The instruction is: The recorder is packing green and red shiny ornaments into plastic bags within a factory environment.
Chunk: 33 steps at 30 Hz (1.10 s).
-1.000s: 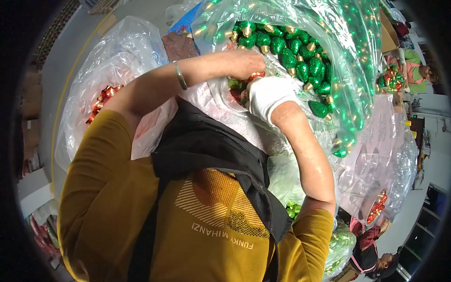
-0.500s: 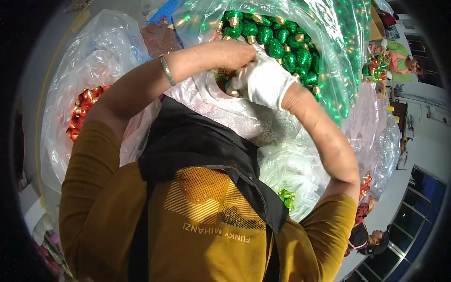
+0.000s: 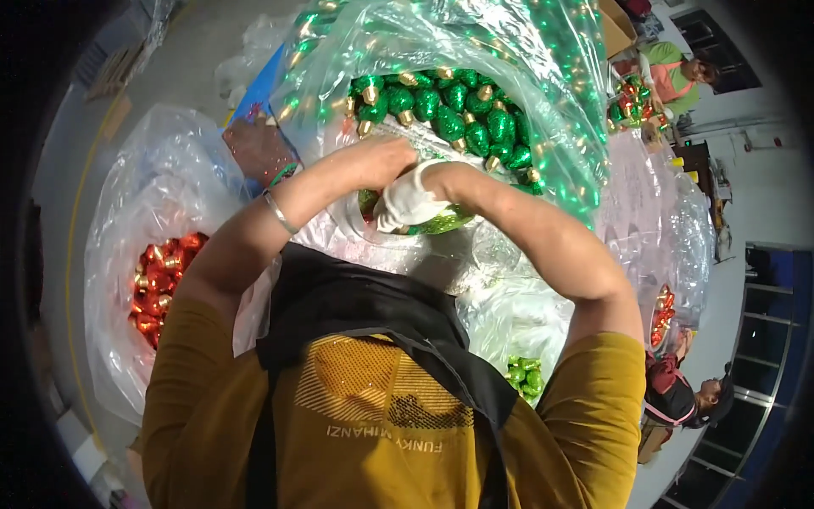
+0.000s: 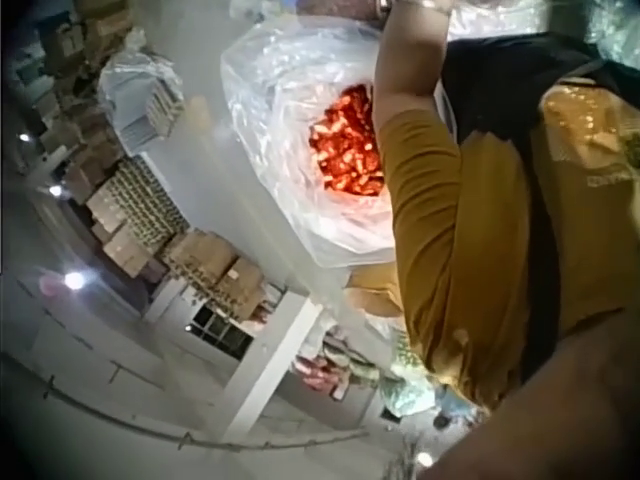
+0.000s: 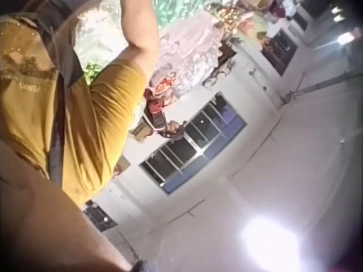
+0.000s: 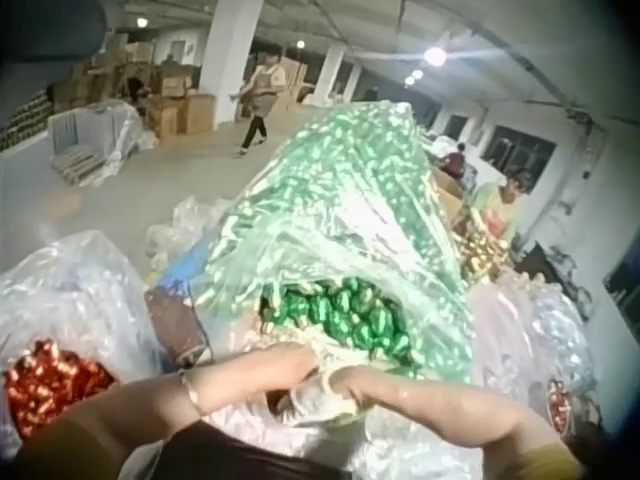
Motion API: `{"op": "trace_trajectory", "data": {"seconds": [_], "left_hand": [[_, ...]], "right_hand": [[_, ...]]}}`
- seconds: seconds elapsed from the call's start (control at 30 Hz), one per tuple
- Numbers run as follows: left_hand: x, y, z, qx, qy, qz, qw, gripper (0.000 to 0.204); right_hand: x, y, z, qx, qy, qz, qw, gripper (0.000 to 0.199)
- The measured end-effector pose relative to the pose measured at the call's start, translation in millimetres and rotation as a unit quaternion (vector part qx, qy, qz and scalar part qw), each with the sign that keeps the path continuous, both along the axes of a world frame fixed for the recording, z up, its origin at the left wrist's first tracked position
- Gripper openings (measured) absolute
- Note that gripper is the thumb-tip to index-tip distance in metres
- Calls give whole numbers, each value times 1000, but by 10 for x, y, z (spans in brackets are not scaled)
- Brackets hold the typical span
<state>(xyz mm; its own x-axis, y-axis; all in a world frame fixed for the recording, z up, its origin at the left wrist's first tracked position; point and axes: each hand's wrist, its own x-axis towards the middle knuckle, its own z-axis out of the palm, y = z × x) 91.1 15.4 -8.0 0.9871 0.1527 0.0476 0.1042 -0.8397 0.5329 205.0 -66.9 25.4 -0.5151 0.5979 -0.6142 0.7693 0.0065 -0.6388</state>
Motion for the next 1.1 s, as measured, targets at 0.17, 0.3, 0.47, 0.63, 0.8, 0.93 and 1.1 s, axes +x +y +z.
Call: {"op": "trace_trajectory", "data": {"seconds": [0.17, 0.3, 0.47, 0.63, 0.8, 0.93, 1.1], "left_hand": [[21, -7, -6, -39, 32, 20, 999, 16], [13, 35, 123, -6, 65, -1, 998, 17], [-19, -31, 151, 39, 67, -16, 997, 17], [-249, -83, 16, 31, -23, -42, 998, 20], [-561, -82, 8, 57, -122, -41, 990, 14], [-707, -111, 239, 5, -27, -71, 997, 19], [-721, -291, 423, 2, 129, -62, 990, 21]], "right_hand": [[185, -194, 189, 77, 69, -49, 993, 18], [115, -389, 194, 5, 172, -277, 945, 16], [-85, -241, 173, 145, -139, -112, 973, 18], [-70, -6, 6, 71, -202, 103, 971, 20], [23, -1, 21, 59, -40, 18, 997, 20], [24, -75, 288, 38, -18, -162, 986, 21], [89, -112, 197, 47, 116, -420, 899, 22]]}}
